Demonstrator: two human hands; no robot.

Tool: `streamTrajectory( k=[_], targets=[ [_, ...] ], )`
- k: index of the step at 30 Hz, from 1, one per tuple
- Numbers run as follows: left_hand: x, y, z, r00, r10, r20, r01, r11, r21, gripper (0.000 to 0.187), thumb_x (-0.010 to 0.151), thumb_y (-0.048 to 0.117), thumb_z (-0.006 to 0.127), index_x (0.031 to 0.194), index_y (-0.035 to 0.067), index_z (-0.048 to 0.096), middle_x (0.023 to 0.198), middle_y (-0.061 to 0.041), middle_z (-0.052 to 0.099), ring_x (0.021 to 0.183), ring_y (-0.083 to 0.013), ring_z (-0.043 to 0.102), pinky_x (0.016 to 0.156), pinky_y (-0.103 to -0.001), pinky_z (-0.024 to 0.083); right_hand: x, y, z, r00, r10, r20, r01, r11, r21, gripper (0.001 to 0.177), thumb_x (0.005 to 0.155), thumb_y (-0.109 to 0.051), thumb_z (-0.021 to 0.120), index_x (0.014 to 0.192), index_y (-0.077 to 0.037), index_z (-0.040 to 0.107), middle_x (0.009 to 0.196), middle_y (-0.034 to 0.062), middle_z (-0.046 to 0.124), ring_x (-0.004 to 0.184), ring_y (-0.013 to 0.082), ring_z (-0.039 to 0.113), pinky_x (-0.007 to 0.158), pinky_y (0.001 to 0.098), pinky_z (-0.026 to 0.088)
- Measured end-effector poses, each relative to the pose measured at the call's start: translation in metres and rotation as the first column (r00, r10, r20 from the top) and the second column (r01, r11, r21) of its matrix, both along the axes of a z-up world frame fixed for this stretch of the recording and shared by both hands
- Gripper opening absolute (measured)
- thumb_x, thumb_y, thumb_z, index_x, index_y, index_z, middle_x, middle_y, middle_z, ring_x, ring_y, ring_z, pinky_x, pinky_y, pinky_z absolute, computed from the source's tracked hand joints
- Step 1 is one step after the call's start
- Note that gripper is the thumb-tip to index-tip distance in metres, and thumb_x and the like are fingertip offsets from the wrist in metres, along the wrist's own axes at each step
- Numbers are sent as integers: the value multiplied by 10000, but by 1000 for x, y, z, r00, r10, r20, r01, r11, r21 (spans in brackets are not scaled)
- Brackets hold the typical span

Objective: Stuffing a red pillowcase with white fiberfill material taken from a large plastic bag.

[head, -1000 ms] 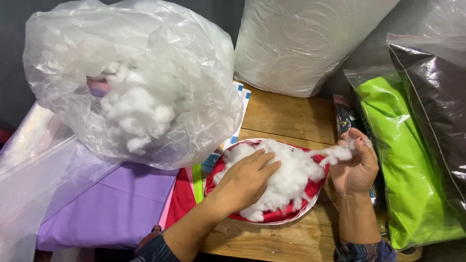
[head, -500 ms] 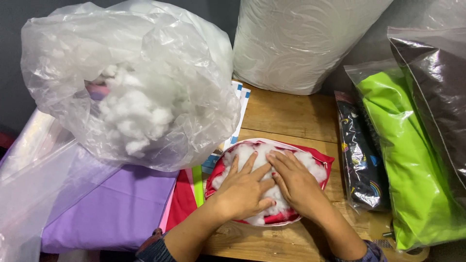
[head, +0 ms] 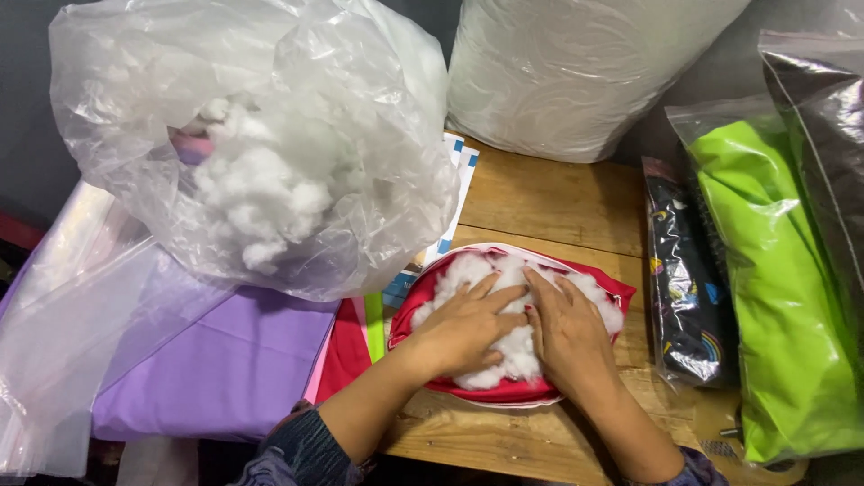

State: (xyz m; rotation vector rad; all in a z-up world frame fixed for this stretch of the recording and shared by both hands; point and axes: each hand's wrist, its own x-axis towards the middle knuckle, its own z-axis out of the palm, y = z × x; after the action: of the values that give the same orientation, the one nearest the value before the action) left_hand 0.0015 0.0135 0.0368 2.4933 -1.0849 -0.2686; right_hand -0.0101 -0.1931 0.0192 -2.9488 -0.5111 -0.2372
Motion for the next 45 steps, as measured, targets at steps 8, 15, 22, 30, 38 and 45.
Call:
streamTrajectory(
  k=[8, 15, 22, 30, 38, 45],
  targets=[
    [5, -6, -14, 997, 11, 80, -9, 1000, -14, 592, 812, 169, 776, 1387, 181, 635, 1591, -81, 421, 1494, -493, 321, 1155, -645, 372, 0, -9, -13, 993, -117, 20, 117, 993, 7, 524, 1023, -483, 440, 1520, -317, 433, 1508, 69, 504, 1444, 479, 368, 1178, 649, 298],
    [5, -4, 0, 956, 62, 288, -68, 998, 14, 554, 750, 293, 851, 1275, 220, 693, 1572, -77, 423, 1457, -468, 396, 1103, -598, 447, 5, -12, -27, 978, -38, 205, 33, 999, 28, 436, 1062, -395, 425, 1443, -232, 562, 1288, 127, 672, 1289, 332, 588, 1104, 451, 466],
    [-41, 11, 34, 959, 228, 169, -219, 973, -72, 694, 818, 388, 780, 1461, 271, 547, 1631, -192, 273, 1499, -548, 253, 1144, -674, 328, 5, -26, -13, 989, 22, 150, -38, 994, 104, 479, 1074, -416, 404, 1464, -183, 557, 1301, 184, 673, 1290, 349, 598, 1193, 441, 371],
    [-53, -19, 8, 919, 343, 192, -349, 937, -6, 743, 975, 570, 511, 1613, 236, 329, 1665, -198, 249, 1519, -531, 190, 1130, -717, 279, 3, -30, -8, 997, 13, 70, -19, 997, 78, 521, 1064, -509, 360, 1485, -236, 500, 1373, 131, 640, 1374, 279, 547, 1251, 403, 296],
    [-35, -35, -35, 915, 364, 175, -398, 886, 236, 594, 974, 504, 471, 1390, 117, 642, 1702, -124, 246, 1550, -450, 198, 1203, -604, 266, -14, -20, 15, 999, 33, -39, -28, 992, 125, 584, 1028, -611, 346, 1530, -327, 442, 1472, 103, 565, 1393, 342, 507, 1231, 456, 328],
    [-37, -36, -24, 909, 365, 200, -405, 888, 220, 662, 956, 435, 483, 1512, 76, 482, 1665, -171, 310, 1524, -464, 258, 1195, -602, 274, -7, -14, -3, 998, 41, -39, -42, 999, -15, 563, 984, -507, 501, 1492, -266, 477, 1472, 119, 551, 1359, 388, 533, 1181, 482, 404]
  ],
)
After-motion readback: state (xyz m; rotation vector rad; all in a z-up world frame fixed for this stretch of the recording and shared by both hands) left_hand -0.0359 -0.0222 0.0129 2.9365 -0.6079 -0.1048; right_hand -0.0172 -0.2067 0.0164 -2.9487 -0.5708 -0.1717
